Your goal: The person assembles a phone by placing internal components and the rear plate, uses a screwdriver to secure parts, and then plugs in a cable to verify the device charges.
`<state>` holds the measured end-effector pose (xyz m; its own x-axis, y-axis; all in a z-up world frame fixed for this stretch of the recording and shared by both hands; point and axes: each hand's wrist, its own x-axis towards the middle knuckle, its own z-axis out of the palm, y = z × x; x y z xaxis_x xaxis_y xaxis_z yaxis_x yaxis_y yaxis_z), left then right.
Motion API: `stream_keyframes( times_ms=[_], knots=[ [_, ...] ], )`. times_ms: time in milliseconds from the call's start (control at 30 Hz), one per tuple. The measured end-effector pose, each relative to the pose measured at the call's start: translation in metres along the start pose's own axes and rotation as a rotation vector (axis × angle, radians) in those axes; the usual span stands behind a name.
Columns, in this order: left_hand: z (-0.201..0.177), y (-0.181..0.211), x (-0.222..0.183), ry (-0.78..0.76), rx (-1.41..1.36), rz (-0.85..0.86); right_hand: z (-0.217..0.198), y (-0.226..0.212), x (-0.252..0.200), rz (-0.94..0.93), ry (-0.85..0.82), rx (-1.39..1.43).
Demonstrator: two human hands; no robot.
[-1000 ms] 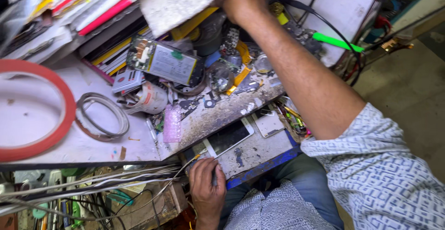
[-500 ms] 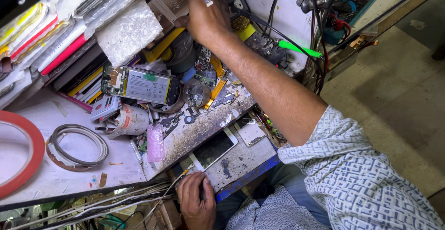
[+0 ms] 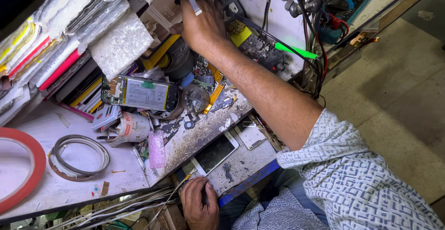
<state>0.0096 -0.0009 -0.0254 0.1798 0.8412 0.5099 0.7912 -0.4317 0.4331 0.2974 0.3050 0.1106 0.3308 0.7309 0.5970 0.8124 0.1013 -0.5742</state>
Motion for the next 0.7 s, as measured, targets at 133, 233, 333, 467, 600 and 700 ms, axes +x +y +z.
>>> stream_keyframes(
  times_ms=[133, 233, 333, 467, 600, 700],
  knots=[
    [0.0009, -0.0006, -0.0003, 0.001, 0.008, -0.009, -0.0002, 0.0002, 0.0002, 0.001, -0.006, 0.011],
    [0.0015, -0.0001, -0.0002, 0.012, 0.003, 0.001, -0.0004, 0.0001, -0.0008, -0.009, 0.005, 0.013],
    [0.0009, -0.0003, -0.0001, 0.011, 0.005, -0.001, 0.0008, 0.0009, -0.0012, 0.002, -0.007, 0.016],
    [-0.0003, -0.0012, -0.0006, -0.033, 0.031, -0.020, 0.0017, 0.0026, -0.0017, -0.032, 0.022, 0.030],
    [0.0001, -0.0026, -0.0012, -0.032, 0.029, -0.016, -0.0007, 0.0017, -0.0039, -0.032, 0.007, 0.037],
    [0.0000, -0.0026, -0.0015, -0.047, 0.036, -0.026, -0.0020, 0.0003, -0.0038, -0.043, 0.030, 0.048]
  ],
)
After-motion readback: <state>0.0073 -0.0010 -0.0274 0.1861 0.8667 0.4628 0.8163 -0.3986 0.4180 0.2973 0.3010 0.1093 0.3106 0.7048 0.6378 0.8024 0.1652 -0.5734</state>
